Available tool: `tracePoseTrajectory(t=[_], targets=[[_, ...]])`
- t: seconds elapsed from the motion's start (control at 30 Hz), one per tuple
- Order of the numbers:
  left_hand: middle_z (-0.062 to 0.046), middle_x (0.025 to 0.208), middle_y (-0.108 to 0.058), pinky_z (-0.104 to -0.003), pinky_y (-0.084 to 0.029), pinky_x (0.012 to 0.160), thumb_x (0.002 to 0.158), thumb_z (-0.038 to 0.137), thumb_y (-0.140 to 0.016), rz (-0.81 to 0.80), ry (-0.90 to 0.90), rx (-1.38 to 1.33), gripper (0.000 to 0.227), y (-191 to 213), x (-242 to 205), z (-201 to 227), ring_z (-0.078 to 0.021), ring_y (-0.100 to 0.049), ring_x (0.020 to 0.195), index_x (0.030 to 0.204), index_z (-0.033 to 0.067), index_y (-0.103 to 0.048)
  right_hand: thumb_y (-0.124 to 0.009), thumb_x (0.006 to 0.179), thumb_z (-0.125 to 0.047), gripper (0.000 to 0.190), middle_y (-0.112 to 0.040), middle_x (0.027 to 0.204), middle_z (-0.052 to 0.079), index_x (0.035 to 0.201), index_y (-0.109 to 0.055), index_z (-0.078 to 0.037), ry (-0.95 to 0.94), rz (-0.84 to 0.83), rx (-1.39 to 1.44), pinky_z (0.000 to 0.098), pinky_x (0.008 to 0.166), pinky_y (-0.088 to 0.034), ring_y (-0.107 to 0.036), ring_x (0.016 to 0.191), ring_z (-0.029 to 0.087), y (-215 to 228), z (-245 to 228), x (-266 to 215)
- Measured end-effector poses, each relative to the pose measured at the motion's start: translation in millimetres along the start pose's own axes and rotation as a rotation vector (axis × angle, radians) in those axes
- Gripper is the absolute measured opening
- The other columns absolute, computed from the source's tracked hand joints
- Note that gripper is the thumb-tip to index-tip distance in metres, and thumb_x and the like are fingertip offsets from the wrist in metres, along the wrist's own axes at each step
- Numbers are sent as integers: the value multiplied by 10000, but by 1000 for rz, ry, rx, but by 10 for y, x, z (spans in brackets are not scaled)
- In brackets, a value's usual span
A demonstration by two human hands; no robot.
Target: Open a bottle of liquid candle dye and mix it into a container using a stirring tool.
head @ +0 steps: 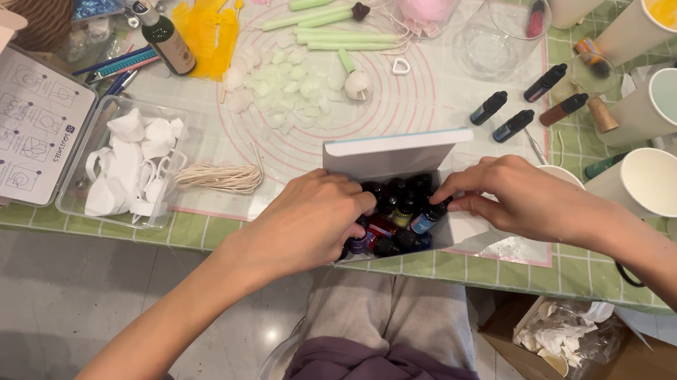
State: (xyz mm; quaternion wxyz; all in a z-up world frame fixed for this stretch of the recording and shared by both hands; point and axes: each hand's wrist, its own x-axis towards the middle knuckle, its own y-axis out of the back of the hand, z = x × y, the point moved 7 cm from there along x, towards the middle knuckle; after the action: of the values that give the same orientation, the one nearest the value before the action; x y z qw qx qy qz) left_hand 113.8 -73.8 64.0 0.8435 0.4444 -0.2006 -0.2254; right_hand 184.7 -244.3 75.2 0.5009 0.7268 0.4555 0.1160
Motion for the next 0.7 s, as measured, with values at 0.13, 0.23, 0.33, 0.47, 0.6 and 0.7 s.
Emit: tracePoseTrajectory(t=[0.13, 0.23, 0.33, 0.47, 0.6, 0.7], targets=[[-173, 799, -685, -499, -510, 735, 760, 53, -752, -163, 129, -42, 251, 9, 6, 39, -392, -667, 856, 986, 12, -653, -696, 844, -185, 324, -786, 935, 79, 1157, -777, -175, 4, -6, -24, 413, 782, -535, -678, 834, 305, -7, -3, 7], [-168, 765, -684, -509, -510, 705, 731, 5, -713, -256, 182, -28, 300, -58, -18, 26, -392, -668, 834, 1019, 29, -630, -694, 843, -177, 318, -783, 971, 82, 1149, -778, -166, 31, 4, -17, 413, 771, -543, -694, 848, 305, 1, -24, 8], [-137, 778, -702, -481, -521, 741, 644, -2, -700, -300, 74, 29, 264, -179, -23, 47, -360, -666, 868, 897, 74, -707, -692, 848, -183, 323, -782, 967, 84, 1159, -775, -171, 6, -9, -26, 416, 774, -543, -700, 857, 307, -12, -7, 11], [-110, 833, -729, -467, -518, 792, 662, 15, -687, -289, 64, 71, 229, -290, -2, -33, -338, -656, 934, 861, 103, -759, -695, 854, -183, 289, -782, 979, 98, 1129, -774, -143, 71, 30, -25, 417, 792, -544, -705, 878, 316, -55, 47, -1], [-126, 827, -746, -450, -526, 813, 618, -7, -689, -353, 65, 79, 264, -340, 45, -59, -347, -661, 933, 827, 122, -784, -701, 854, -188, 263, -775, 985, 114, 1097, -774, -119, 141, 92, -86, 430, 819, -540, -686, 916, 342, -40, -5, -46], [-154, 869, -723, -467, -547, 772, 711, 66, -713, -426, 181, 145, 148, -306, 92, -8, -362, -692, 903, 849, 90, -759, -694, 861, -200, 303, -770, 1008, 106, 1149, -770, -143, 111, 65, -151, 435, 839, -537, -676, 944, 345, -40, -29, -52]])
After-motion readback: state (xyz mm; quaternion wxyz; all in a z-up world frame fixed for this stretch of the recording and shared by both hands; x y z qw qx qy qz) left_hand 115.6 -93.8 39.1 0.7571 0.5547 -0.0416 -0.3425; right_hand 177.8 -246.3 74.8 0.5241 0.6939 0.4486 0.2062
